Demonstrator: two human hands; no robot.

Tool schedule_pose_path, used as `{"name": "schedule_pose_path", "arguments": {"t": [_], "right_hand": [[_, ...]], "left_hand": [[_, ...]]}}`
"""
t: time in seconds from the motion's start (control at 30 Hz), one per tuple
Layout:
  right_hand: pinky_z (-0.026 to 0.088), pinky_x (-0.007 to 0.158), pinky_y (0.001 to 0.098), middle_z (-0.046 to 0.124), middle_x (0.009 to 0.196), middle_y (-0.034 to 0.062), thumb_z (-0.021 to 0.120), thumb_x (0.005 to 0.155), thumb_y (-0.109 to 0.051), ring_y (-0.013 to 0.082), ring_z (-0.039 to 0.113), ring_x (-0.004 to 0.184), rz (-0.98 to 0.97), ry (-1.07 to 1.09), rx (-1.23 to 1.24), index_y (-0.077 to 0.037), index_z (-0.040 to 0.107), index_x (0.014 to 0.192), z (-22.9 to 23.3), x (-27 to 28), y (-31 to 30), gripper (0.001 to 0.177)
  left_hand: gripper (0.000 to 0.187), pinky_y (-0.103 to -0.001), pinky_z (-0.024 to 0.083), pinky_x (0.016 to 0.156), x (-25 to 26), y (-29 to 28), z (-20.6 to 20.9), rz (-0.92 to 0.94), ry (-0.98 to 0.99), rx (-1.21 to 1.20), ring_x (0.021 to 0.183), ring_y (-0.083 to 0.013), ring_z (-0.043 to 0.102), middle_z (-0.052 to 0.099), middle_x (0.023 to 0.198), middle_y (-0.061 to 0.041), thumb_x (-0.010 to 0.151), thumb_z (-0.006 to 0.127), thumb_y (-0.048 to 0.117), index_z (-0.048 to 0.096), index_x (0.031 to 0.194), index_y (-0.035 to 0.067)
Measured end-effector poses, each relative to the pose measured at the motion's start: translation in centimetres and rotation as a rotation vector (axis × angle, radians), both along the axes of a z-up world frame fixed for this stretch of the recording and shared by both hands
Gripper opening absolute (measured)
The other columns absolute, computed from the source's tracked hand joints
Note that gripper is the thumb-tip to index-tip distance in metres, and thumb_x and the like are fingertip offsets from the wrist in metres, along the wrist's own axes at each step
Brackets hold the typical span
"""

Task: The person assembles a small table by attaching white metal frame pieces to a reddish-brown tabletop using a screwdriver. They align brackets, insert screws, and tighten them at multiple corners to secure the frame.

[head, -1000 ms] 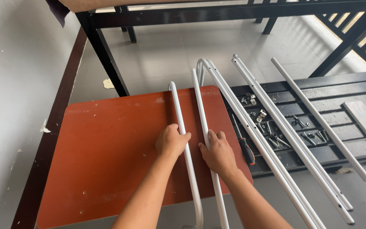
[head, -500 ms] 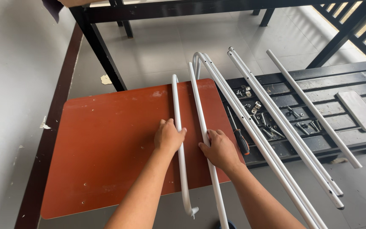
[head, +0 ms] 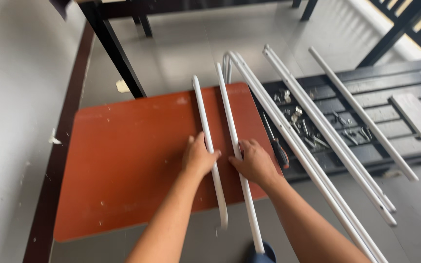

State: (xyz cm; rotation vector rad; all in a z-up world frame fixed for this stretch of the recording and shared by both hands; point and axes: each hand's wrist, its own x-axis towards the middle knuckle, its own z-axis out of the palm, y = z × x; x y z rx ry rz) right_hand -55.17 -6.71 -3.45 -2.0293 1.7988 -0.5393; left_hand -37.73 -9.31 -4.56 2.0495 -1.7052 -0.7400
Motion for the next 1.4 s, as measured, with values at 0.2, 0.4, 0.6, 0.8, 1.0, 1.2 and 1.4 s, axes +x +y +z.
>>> {"name": "schedule_pose_path", "arguments": {"t": [0.2,0.4,0.6,0.8,1.0,1.2,1.4], "right_hand": [[0.061,0.084,0.0405,0.059,0.124,0.0202,0.08,0.08,-0.033,0.0318,0.073,0.095,-0.064,-0.072,0.163,0.001,0.05,0.141,0.8,0.1,-0.2,0.076],[0.052,0.101,0.0449,0.051,0.137,0.0259,0.084,0.079,-0.04,0.0407,0.056,0.126,0.072,-0.01,0.08,-0.003,0.045,0.147,2.0,-0.5,-0.3,0.087],[0.041,0.111,0.0552,0.03,0.156,0.0288,0.072,0.084,-0.063,0.0476,0.035,0.145,0.065,-0.031,0.035,-0.005,0.037,0.152,2.5,-0.4,-0.6,0.096],[0.039,0.111,0.0608,0.001,0.162,0.0402,0.061,0.085,-0.07,0.0589,0.02,0.146,-0.046,-0.306,0.006,-0.003,0.017,0.16,4.2,0.4,-0.2,0.111],[0.042,0.109,0.0586,-0.004,0.161,0.041,0.064,0.085,-0.066,0.0585,0.019,0.145,-0.047,-0.313,0.043,-0.002,0.015,0.16,4.0,-0.3,0.6,0.11],[0.05,0.107,0.0431,0.042,0.146,0.0257,0.076,0.084,-0.048,0.0382,0.05,0.135,0.006,0.14,0.292,-0.005,0.023,0.156,2.1,0.5,1.5,0.099],[0.058,0.092,0.0444,0.061,0.122,0.0204,0.065,0.09,-0.024,0.0386,0.07,0.103,-0.052,0.03,0.231,0.0,0.053,0.133,-0.2,1.2,1.1,0.051]], "left_hand": [[0.09,-0.039,0.056,0.097,0.5,-0.1,0.5,0.026,0.057,0.127,0.122,-0.0273,0.063,0.052,0.139,-0.012,0.076,0.086,0.032,0.041,0.152,0.01],[0.108,-0.039,0.059,0.096,0.2,1.1,1.5,-0.071,0.037,0.165,0.127,-0.0307,0.06,0.039,0.15,-0.015,0.075,0.085,0.03,0.021,0.159,0.007],[0.108,-0.047,0.051,0.108,1.3,2.6,1.9,-0.101,0.212,-0.003,0.145,-0.0406,0.041,0.021,0.162,-0.022,0.082,0.072,0.059,0.016,0.16,0.011],[0.106,-0.054,0.044,0.111,3.0,2.5,4.0,0.131,0.417,-0.035,0.151,-0.0445,0.024,-0.002,0.167,-0.026,0.085,0.035,0.08,0.012,0.162,0.011],[0.099,-0.052,0.045,0.111,3.2,2.4,4.9,0.14,0.396,-0.069,0.149,-0.0458,0.025,0.0,0.166,-0.029,0.093,0.041,0.073,0.012,0.161,0.008],[0.086,-0.045,0.052,0.104,0.6,2.4,3.9,0.135,0.103,0.003,0.135,-0.0266,0.056,0.051,0.148,-0.013,0.088,0.069,0.041,0.026,0.156,0.012],[0.077,-0.042,0.058,0.096,-1.0,0.5,1.9,0.078,-0.089,0.226,0.125,-0.0277,0.062,0.058,0.14,-0.013,0.087,0.075,0.041,0.04,0.148,0.01]]}}
